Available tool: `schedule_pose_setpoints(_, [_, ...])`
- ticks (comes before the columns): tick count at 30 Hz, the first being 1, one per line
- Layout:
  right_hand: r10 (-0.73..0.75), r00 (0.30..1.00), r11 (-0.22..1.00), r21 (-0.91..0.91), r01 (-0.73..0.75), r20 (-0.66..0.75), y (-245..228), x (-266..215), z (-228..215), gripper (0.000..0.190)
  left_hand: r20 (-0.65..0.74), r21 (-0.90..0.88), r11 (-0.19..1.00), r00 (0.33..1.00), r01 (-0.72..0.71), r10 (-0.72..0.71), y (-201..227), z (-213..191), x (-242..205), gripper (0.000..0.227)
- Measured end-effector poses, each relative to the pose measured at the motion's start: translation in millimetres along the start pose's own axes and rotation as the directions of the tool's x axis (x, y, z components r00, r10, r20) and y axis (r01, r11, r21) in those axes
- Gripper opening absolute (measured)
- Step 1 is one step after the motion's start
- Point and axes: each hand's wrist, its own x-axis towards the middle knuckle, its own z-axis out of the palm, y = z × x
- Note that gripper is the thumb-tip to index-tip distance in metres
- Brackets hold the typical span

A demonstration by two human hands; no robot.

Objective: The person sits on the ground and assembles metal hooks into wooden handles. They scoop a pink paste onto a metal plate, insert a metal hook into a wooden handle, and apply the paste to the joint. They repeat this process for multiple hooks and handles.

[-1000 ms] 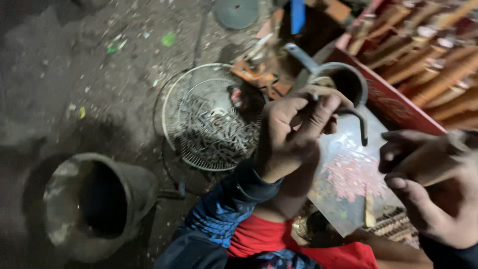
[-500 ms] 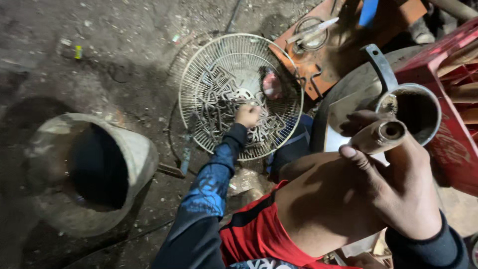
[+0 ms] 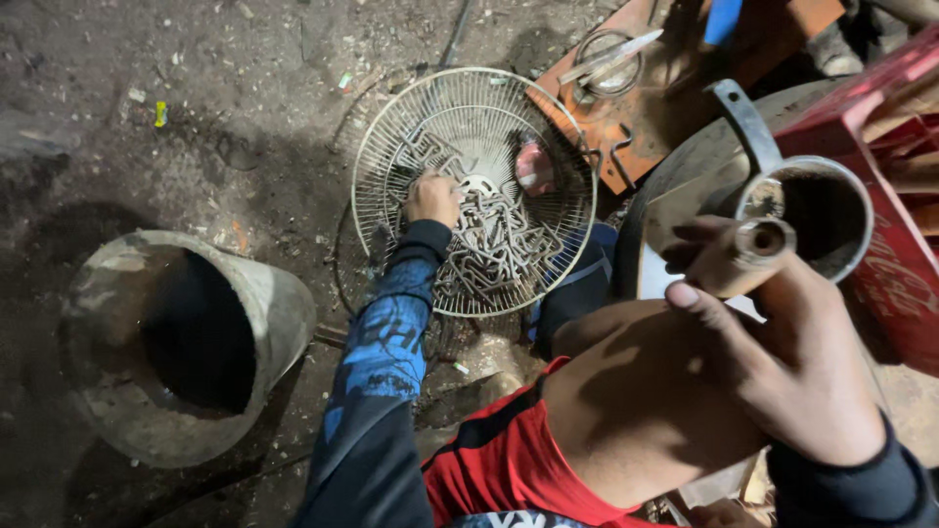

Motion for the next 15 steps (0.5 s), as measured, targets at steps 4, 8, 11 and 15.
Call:
schedule_pose_setpoints(4, [0.029,0.998,0.999,0.046,-0.027,-0.049,2,-4,-1,0.04,0.039,-0.152,0.985,0.996,0.087,-0.082,37,-47,12,0.013])
schedule_pose_setpoints(8, [0.032,0.989,0.972,0.233,0.002,-0.143,5,-5,-1,0.038,0.028,-0.566,0.813,0.989,0.137,-0.147,109,-135,34,0.016])
schedule_pose_setpoints(11, [-0.062,0.975,0.965,0.238,0.114,-0.215,10,-14,-8,0.036,0.164,-0.822,0.534,0.98,0.199,-0.112,178,-204,46,0.026])
schedule_pose_setpoints(15, [-0.157,0.946,0.986,-0.099,0.134,-0.283,27,-54,-40,0.036,0.232,-0.924,0.326,0.97,0.199,0.068,279,-268,29,0.026])
